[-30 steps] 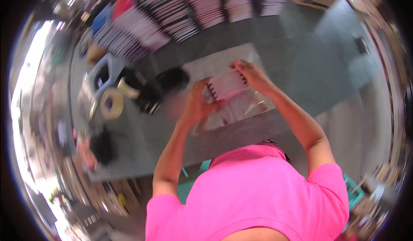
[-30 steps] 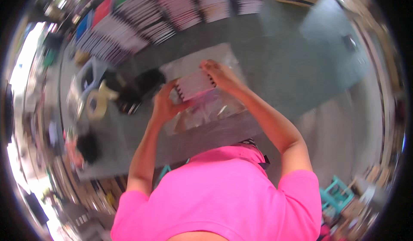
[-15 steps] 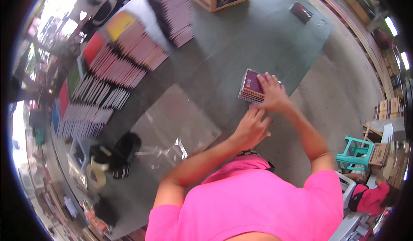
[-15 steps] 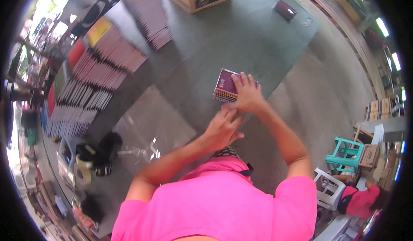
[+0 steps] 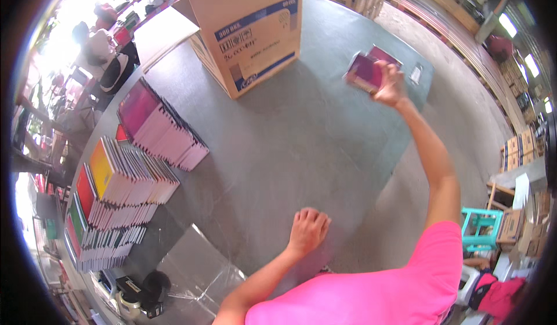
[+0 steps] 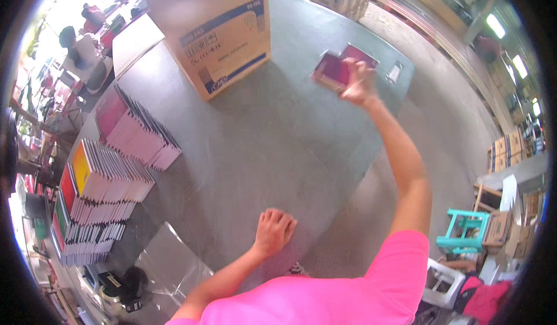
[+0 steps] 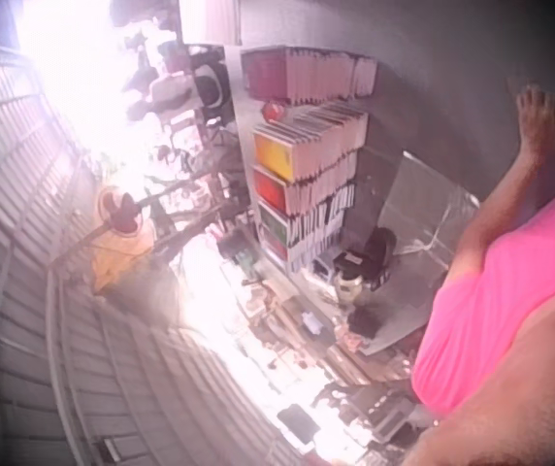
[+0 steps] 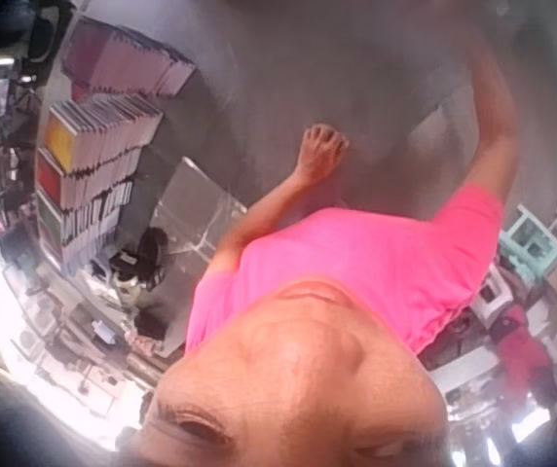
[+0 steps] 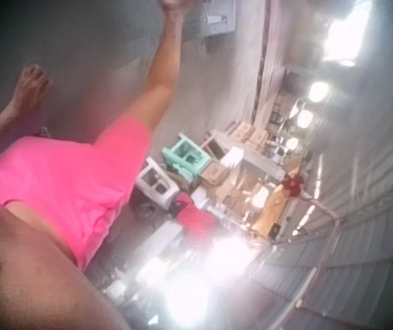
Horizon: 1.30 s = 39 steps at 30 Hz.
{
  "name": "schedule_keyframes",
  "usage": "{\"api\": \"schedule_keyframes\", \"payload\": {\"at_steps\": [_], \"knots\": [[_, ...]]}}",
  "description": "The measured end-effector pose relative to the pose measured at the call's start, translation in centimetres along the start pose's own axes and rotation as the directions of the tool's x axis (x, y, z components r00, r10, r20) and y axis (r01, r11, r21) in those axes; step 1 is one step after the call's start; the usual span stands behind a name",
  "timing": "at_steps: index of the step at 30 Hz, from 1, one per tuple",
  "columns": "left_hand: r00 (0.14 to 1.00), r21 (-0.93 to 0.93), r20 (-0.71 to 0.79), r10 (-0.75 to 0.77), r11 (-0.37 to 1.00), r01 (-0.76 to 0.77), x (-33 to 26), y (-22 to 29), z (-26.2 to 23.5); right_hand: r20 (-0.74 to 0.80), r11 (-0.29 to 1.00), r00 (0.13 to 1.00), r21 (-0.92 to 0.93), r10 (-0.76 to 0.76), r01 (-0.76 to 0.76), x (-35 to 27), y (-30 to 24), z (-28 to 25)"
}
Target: The person places stacks of multicolored notebooks into plastic bags by hand and seals the bags using tape from a dispenser.
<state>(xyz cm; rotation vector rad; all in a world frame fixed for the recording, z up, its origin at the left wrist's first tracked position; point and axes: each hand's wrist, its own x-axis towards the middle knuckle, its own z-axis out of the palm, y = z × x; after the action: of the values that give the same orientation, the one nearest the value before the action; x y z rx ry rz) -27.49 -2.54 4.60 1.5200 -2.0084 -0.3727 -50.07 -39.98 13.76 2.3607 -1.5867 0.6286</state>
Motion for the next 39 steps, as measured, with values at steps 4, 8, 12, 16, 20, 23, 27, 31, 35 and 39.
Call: {"api": "schedule_keyframes", "payload": {"at_steps": [4,8,12,16,20,23,27,31,35,39], "knots": [[0.999,0.024,0.014,-0.041,0.999,0.041,-0.3,0.3,-0.7,-0.159,0.996,0.985,-0.049,0.066,-0.074,8.0,7.9,0.9],[0.998,0.061,0.045,-0.054,0.997,0.051,-0.1,0.8,-0.3,0.239,0.891,0.862,-0.203,0.447,-0.405,8.3,13.1,5.3],[0.993,0.072,0.09,-0.08,0.995,0.073,0.5,1.2,-0.2,0.094,0.943,0.945,-0.141,0.314,-0.3,7.2,15.0,7.5],[0.995,0.082,0.079,-0.066,0.995,0.06,0.8,1.2,-0.4,0.07,0.975,0.974,-0.083,0.214,-0.208,7.9,16.1,8.8],[0.997,0.064,-0.015,-0.074,0.995,0.075,-0.7,0.7,-0.8,0.103,0.925,0.987,-0.371,0.121,-0.075,10.6,11.8,9.6],[1.0,0.135,0.011,-0.01,0.991,0.008,-0.3,0.4,-0.4,-0.189,0.99,0.982,-0.139,-0.006,-0.02,2.9,2.2,9.8],[0.996,-0.011,-0.084,0.028,1.0,-0.029,-0.2,0.3,0.3,0.017,0.966,0.974,0.137,-0.224,0.22,-6.8,-15.5,10.5],[0.896,-0.319,-0.428,-0.118,0.948,-0.027,-5.6,-2.2,-2.5,-0.132,0.606,0.762,0.526,-0.634,0.596,-12.4,-35.0,2.8],[0.747,0.001,-0.526,-0.407,0.878,0.479,-19.9,-8.7,-14.6,-0.159,0.237,0.561,0.789,-0.812,0.567,-21.3,-45.9,-1.5],[0.498,0.303,-0.674,-0.545,0.411,0.86,-31.3,-8.3,-21.1,-0.05,0.103,0.284,0.861,-0.957,0.499,-28.3,-52.4,-5.1]]}}
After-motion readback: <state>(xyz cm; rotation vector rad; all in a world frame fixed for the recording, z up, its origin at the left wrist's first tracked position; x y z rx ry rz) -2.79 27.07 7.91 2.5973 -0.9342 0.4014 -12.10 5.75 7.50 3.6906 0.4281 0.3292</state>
